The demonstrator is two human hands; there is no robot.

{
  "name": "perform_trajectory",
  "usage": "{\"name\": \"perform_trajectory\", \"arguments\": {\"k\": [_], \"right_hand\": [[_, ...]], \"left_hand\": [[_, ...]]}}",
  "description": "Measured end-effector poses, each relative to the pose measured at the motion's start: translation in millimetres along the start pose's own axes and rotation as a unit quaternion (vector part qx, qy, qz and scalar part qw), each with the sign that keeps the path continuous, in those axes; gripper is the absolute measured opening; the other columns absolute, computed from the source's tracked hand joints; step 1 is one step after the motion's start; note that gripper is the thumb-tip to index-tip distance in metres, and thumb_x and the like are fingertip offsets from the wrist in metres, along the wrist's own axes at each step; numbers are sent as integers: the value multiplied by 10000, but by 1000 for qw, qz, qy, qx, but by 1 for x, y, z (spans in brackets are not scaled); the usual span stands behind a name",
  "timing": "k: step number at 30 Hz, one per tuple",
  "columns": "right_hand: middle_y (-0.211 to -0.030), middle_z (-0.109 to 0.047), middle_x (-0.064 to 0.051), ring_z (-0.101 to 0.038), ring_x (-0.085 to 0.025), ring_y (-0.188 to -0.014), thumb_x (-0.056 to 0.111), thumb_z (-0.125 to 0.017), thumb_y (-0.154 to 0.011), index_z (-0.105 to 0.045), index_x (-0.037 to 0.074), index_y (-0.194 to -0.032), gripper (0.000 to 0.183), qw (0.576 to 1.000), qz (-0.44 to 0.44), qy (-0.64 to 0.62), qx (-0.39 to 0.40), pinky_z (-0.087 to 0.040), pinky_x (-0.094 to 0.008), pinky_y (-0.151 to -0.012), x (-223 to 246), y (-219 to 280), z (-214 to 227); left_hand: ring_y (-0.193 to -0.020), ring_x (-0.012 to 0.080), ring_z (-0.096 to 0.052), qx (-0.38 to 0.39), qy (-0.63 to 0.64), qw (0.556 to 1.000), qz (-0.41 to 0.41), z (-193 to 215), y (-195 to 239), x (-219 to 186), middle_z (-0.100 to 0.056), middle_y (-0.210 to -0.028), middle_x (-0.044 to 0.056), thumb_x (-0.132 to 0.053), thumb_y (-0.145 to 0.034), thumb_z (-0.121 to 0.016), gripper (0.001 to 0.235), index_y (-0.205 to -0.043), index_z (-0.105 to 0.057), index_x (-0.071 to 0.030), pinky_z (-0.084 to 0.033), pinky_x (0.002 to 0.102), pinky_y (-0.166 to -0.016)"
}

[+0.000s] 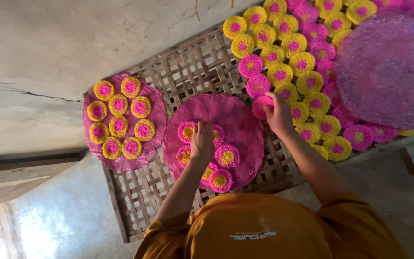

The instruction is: The person assembles small yellow and pink circular decorative items onto purple circular bases using a black plastic grid mold. They repeatedly place the grid over the items, press down, and transfer the assembled units to a drying rack.

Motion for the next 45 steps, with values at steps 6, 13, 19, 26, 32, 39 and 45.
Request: {"name": "perform_trajectory", "arguments": {"k": [6,13,19,26,32,39,45], "right_hand": [[-1194,-589,-222,-573,-430,-1109,61,-742,-915,-536,16,-1374,505,993,41,100,-46,-486,-508,-916,17,-6,16],[-1091,-746,-124,-732,-237,-937,436,-537,-989,-658,85,-1332,505,813,-351,-395,244,-577,-412,-845,36,91,-24],[-1122,-676,-133,-695,-230,-938,260,-679,-947,-628,40,-1332,446,832,-374,-388,133,-606,-392,-818,-11,111,-16],[-1132,-637,-221,-656,-410,-967,146,-721,-984,-608,-1,-1317,381,995,-81,59,8,-540,-497,-799,-10,75,24],[-1131,-605,-232,-617,-407,-1011,185,-700,-965,-572,-11,-1364,463,974,19,210,-88,-528,-507,-827,22,79,45],[-1123,-710,-108,-701,-186,-1001,413,-568,-989,-626,73,-1296,462,728,-431,-497,193,-579,-379,-935,27,184,-9],[-1094,-702,-150,-684,-238,-917,311,-612,-1037,-651,59,-1258,337,900,-366,-177,157,-577,-401,-821,-22,173,28]], "left_hand": [[-1017,290,-637,-17,-11,1000,11,3,-11,16,-667,-1081,111,-311,-852,-799,430,-1153,-610,-69,-530,451,-859],[-754,188,-695,140,333,932,16,-31,23,-39,-704,-893,51,-329,-885,-800,412,-1160,-621,-80,-590,335,-640],[-962,257,-679,44,209,976,-49,-16,55,-56,-652,-1142,130,-286,-863,-784,516,-1263,-546,-66,-601,370,-763],[-1125,401,-567,-22,91,994,-60,-7,65,-27,-598,-1184,210,-271,-814,-811,575,-1253,-542,-16,-491,482,-948],[-1010,338,-664,46,111,992,-30,-4,64,-32,-674,-1083,148,-289,-885,-781,320,-1056,-614,-76,-536,468,-842],[-846,206,-736,156,400,895,-119,-19,85,-82,-710,-1032,115,-201,-905,-760,340,-1138,-584,-28,-629,316,-716],[-1010,308,-652,-115,146,981,59,-5,51,13,-600,-1206,204,-278,-915,-755,528,-1331,-521,-53,-606,403,-767]]}}
Point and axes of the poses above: each hand's wrist, its own y-axis away from the middle knuckle, its own z-axis out of the back of the hand, x = y × z, the point moved 4 cm from there along -y, towards the middle knuckle
